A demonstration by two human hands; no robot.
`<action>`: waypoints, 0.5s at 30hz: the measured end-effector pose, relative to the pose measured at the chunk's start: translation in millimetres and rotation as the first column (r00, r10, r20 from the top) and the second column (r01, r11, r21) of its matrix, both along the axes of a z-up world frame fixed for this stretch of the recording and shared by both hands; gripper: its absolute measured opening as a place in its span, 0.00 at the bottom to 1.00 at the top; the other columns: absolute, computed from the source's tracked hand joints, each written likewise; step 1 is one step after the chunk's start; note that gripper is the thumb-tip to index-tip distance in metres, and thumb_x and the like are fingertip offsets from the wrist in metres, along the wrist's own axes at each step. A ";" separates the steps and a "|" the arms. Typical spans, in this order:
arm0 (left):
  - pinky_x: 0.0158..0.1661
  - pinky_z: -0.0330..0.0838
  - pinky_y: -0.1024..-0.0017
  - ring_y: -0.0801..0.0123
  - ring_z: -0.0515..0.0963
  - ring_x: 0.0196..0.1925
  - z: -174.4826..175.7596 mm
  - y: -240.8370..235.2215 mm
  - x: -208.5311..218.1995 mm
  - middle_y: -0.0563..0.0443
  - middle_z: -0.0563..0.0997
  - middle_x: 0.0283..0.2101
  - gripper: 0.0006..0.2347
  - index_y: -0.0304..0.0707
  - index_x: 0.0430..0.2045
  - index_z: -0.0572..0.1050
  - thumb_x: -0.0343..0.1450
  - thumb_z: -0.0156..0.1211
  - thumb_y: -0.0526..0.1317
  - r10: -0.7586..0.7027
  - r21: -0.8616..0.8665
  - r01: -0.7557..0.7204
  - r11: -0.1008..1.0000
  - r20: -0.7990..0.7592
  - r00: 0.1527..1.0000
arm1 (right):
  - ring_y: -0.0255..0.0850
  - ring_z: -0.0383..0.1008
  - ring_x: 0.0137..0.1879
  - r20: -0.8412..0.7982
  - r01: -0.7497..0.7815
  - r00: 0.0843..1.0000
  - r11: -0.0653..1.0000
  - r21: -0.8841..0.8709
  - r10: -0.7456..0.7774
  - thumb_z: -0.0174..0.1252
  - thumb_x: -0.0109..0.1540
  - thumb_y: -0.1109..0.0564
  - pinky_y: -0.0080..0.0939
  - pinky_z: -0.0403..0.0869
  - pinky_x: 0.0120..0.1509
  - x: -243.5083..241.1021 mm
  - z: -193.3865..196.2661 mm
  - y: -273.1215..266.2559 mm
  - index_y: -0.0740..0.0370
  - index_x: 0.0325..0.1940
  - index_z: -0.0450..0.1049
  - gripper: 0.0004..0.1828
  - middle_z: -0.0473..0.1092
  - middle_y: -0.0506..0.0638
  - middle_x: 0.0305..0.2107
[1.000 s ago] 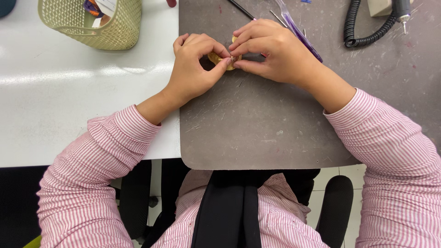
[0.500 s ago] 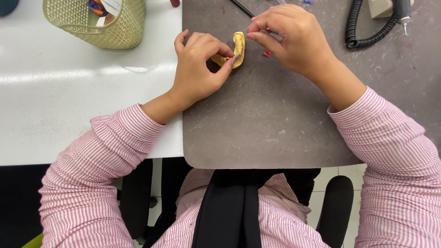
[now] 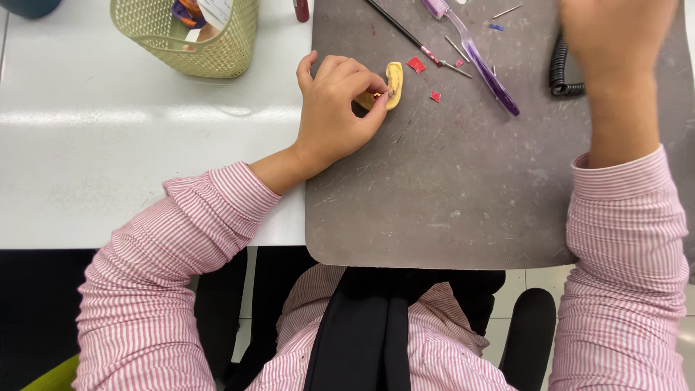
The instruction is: The person assembles a dental prosthesis by inserting small components into a yellow denture base. They use a rotary tool to grind and shape individual pieces before fitting them into the denture. The person repeatedly checks the fit and adjusts the components by hand.
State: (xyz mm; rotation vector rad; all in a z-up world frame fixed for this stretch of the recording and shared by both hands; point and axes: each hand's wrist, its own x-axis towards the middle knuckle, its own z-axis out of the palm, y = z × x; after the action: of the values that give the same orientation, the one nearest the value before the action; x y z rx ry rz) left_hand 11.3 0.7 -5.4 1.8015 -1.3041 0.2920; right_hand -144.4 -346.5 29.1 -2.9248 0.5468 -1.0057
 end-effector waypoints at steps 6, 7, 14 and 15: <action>0.65 0.45 0.43 0.65 0.75 0.47 3.2 -2.6 -0.1 0.58 0.78 0.33 0.03 0.43 0.27 0.80 0.68 0.68 0.39 0.011 0.033 -0.009 0.999 -0.061 0.998 | 0.49 0.78 0.32 -0.042 0.261 0.964 0.964 -0.046 -0.263 0.74 0.60 0.45 0.50 0.76 0.35 -31.1 -30.1 -97.5 0.66 0.38 0.81 0.20 0.76 0.57 0.26; 0.64 0.46 0.43 0.65 0.75 0.46 5.2 -3.4 -0.5 0.59 0.78 0.32 0.03 0.43 0.26 0.80 0.68 0.68 0.39 0.017 0.040 -0.014 0.999 -0.078 0.997 | 0.50 0.78 0.32 -0.039 0.268 0.962 0.962 -0.043 -0.270 0.75 0.58 0.44 0.51 0.76 0.35 -31.1 -33.0 -107.7 0.66 0.38 0.82 0.21 0.76 0.57 0.26; 0.57 0.60 0.58 0.67 0.76 0.41 29.9 7.7 5.9 0.59 0.80 0.33 0.02 0.42 0.26 0.80 0.68 0.67 0.37 0.007 -0.021 -0.010 1.000 -0.165 0.986 | 0.52 0.78 0.30 -0.298 0.414 0.859 0.907 -0.075 -0.417 0.73 0.56 0.40 0.57 0.76 0.37 -12.1 -44.1 -127.5 0.62 0.36 0.84 0.22 0.77 0.58 0.24; 0.53 0.63 0.62 0.68 0.77 0.41 35.1 11.4 6.2 0.58 0.80 0.34 0.02 0.41 0.27 0.80 0.68 0.67 0.37 -0.015 -0.047 0.005 0.999 -0.210 0.978 | 0.53 0.78 0.32 -0.332 0.417 0.859 0.909 0.015 -0.389 0.70 0.59 0.40 0.56 0.76 0.40 -12.7 -39.8 -127.4 0.65 0.37 0.84 0.23 0.77 0.59 0.25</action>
State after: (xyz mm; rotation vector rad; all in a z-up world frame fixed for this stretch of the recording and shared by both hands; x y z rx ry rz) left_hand 17.5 12.1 29.6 1.7357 -1.1480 0.1209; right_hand -157.0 -473.9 -10.7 -2.9717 1.2261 -0.4854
